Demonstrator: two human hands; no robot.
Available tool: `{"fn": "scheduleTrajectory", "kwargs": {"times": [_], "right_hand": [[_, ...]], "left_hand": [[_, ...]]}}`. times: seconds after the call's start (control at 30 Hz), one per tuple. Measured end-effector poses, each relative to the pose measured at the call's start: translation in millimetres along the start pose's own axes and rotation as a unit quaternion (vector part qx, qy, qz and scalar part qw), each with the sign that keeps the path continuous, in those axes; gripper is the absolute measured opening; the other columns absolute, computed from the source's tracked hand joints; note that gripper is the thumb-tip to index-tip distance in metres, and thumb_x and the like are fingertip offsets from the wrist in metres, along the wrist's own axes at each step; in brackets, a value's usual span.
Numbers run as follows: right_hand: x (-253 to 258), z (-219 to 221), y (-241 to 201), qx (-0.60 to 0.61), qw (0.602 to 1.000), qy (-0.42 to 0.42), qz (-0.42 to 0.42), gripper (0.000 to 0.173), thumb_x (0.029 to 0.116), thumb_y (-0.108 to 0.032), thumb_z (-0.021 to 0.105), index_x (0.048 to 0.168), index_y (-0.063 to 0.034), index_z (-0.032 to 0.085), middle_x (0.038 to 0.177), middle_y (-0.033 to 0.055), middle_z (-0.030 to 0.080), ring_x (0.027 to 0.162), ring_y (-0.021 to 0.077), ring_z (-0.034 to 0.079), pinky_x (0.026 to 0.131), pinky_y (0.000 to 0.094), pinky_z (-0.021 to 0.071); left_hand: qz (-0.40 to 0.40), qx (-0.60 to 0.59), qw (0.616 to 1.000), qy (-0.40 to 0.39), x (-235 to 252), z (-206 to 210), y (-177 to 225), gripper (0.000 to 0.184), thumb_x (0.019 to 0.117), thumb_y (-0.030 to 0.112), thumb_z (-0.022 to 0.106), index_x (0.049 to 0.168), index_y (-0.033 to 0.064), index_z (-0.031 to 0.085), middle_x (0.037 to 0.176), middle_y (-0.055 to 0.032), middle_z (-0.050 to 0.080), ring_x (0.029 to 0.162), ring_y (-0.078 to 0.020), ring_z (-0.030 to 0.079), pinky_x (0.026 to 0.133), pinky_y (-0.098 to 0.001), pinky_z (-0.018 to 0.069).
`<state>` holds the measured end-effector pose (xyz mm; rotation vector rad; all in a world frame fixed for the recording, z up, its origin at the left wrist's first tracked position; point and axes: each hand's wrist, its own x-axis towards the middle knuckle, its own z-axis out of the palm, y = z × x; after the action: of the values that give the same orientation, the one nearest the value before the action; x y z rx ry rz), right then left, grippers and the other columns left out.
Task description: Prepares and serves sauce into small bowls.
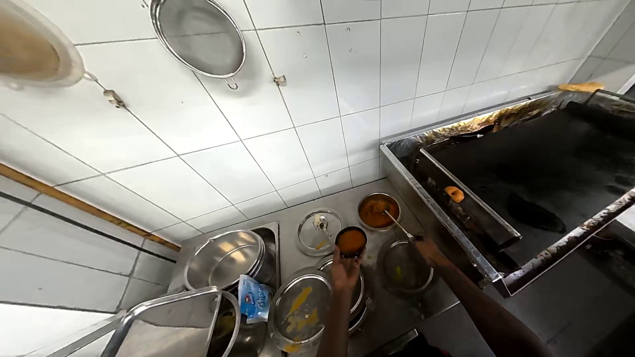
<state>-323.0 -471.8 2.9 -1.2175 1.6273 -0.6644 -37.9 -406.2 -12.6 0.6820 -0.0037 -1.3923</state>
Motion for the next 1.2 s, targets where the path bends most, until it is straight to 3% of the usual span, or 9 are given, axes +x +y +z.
{"fn": "scheduleTrajectory", "kwargs": {"times": [0.1,0.23,0.53,0.8,0.93,1.07,1.2], "right_hand": [[-14.7,-15.9,-8.6,0.083,0.996,-0.011,0.034,0.028,0.0967,-0.030,0.071,0.113,-0.0076,0.068,0.082,0.0048,0.062,0.060,0.0114,0.049,0.053,0.0284,0.0420],[-45.4,-47.5,-37.6,0.141,0.988,-0.035,0.059,0.024,0.1000,-0.025,0.067,0.115,-0.0072,0.066,0.072,0.0012,0.056,0.049,0.0067,0.041,0.043,0.0222,0.0345],[-115.1,-130.9,-104.9,0.137,0.987,-0.083,0.023,0.018,0.1010,-0.028,0.065,0.113,-0.0146,0.069,0.077,0.0012,0.060,0.046,0.0037,0.036,0.039,0.0185,0.0289],[-140.0,-157.3,-112.5,0.114,0.985,-0.129,-0.013,0.016,0.1005,-0.027,0.067,0.109,-0.0138,0.070,0.077,0.0029,0.059,0.044,0.0049,0.036,0.038,0.0188,0.0292],[-140.0,-148.9,-102.0,0.026,0.993,-0.090,-0.075,0.019,0.0995,-0.026,0.069,0.109,-0.0091,0.071,0.077,0.0055,0.062,0.051,0.0109,0.046,0.044,0.0250,0.0376],[-134.3,-139.4,-88.8,-0.119,0.979,-0.033,-0.162,0.017,0.0989,-0.029,0.069,0.107,-0.0148,0.073,0.092,0.0013,0.073,0.078,0.0151,0.069,0.070,0.0363,0.0591],[-139.9,-128.7,-83.9,-0.280,0.944,0.034,-0.173,0.026,0.1004,-0.040,0.064,0.119,-0.0239,0.072,0.100,-0.0025,0.075,0.090,0.0151,0.072,0.083,0.0469,0.0603]], "left_hand": [[-0.009,-0.009,1.000,0.003,5.5,8.0,-4.0,0.058,0.1072,0.053,0.037,0.152,0.0167,0.041,0.144,-0.0215,0.054,0.126,-0.0432,0.058,0.102,-0.0649,0.0484],[-0.020,-0.016,1.000,0.000,22.0,20.5,-13.3,0.057,0.1070,0.053,0.036,0.149,0.0143,0.042,0.141,-0.0229,0.056,0.122,-0.0431,0.060,0.100,-0.0632,0.0498],[-0.047,0.010,0.997,-0.059,60.6,62.4,-36.0,0.060,0.1039,0.057,0.045,0.149,0.0181,0.044,0.145,-0.0136,0.055,0.127,-0.0344,0.058,0.104,-0.0563,0.0501],[-0.059,-0.017,0.996,-0.064,70.9,109.5,-42.4,0.061,0.1047,0.054,0.045,0.152,0.0161,0.039,0.150,-0.0130,0.051,0.134,-0.0343,0.054,0.108,-0.0573,0.0473],[-0.053,0.030,0.995,-0.082,68.0,113.6,-44.0,0.063,0.1050,0.058,0.040,0.153,0.0176,0.038,0.150,-0.0119,0.050,0.133,-0.0324,0.055,0.107,-0.0538,0.0486],[-0.056,0.043,0.995,-0.075,65.0,112.3,-44.8,0.063,0.1048,0.058,0.040,0.153,0.0178,0.038,0.151,-0.0118,0.050,0.132,-0.0316,0.056,0.108,-0.0525,0.0485],[-0.059,0.056,0.994,-0.073,63.5,111.7,-45.9,0.064,0.1045,0.059,0.041,0.153,0.0179,0.038,0.151,-0.0107,0.050,0.133,-0.0305,0.055,0.108,-0.0512,0.0478]]}}
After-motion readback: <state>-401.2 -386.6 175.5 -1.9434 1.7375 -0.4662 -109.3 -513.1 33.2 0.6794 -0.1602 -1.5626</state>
